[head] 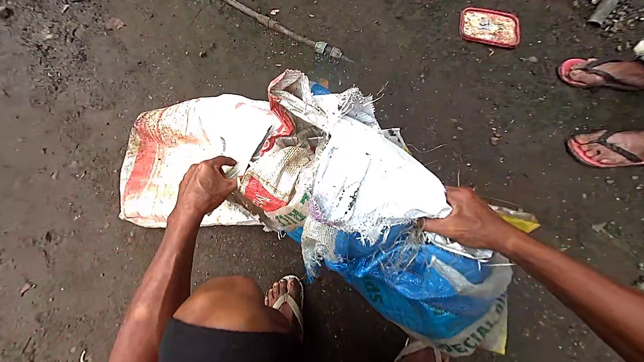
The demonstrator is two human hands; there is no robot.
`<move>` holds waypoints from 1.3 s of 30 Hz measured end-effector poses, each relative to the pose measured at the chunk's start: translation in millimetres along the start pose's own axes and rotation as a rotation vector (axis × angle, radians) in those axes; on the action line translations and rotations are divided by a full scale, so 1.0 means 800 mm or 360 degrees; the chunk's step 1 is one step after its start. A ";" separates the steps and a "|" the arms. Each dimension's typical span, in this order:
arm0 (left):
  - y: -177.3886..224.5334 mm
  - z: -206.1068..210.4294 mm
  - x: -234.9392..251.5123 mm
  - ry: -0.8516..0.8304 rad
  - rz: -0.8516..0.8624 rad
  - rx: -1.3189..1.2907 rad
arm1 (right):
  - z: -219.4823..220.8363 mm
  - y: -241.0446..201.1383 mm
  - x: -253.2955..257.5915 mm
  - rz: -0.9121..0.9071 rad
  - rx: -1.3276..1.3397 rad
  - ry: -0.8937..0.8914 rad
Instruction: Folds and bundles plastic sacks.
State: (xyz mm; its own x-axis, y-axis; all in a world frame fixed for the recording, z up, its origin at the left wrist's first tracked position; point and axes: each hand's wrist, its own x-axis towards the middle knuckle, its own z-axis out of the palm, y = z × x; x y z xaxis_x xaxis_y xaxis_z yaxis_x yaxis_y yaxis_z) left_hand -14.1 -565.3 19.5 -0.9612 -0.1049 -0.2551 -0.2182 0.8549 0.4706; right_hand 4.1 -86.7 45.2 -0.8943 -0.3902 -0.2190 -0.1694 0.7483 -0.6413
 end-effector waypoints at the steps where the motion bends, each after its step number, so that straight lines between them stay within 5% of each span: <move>1: -0.002 -0.001 -0.004 -0.0026 0.0015 0.0048 | 0.000 -0.001 0.001 -0.0002 -0.0012 -0.0002; 6: -0.005 -0.019 -0.028 0.0062 0.0133 0.0161 | 0.002 -0.007 0.005 -0.0021 -0.0060 0.0070; 12: 0.045 -0.042 -0.060 0.0208 0.0387 -0.0989 | 0.028 -0.022 0.012 -0.0153 -0.0293 0.0165; 18: 0.069 -0.019 -0.009 0.0295 0.0512 -0.0971 | 0.094 -0.059 0.018 -0.0411 -0.0730 -0.0230; 22: 0.036 -0.034 0.008 0.0537 0.0157 -0.0993 | 0.103 -0.042 0.007 -0.0663 -0.0784 -0.0029; 25: 0.023 -0.044 0.019 0.0455 -0.0135 -0.1197 | 0.111 -0.036 0.002 -0.0778 -0.0801 0.0086; 29: 0.029 -0.061 0.003 0.0469 -0.0191 -0.1440 | 0.108 -0.037 0.006 -0.0679 -0.0796 0.0068; 33: 0.034 -0.080 -0.015 0.0358 -0.0061 -0.1106 | 0.107 -0.037 0.009 -0.0613 -0.0797 0.0004; 39: 0.046 -0.120 0.013 -0.0023 0.0025 0.0023 | 0.112 -0.038 0.009 -0.0662 -0.0809 0.0009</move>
State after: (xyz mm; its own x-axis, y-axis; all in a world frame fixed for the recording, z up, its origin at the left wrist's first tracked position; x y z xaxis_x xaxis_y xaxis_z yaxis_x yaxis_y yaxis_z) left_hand -48.4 -584.0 115.3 -0.9618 -0.0843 -0.2603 -0.2008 0.8637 0.4623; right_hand 40.3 -160.1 -3.1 -0.7137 -0.7001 -0.0229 -0.6751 0.6962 -0.2440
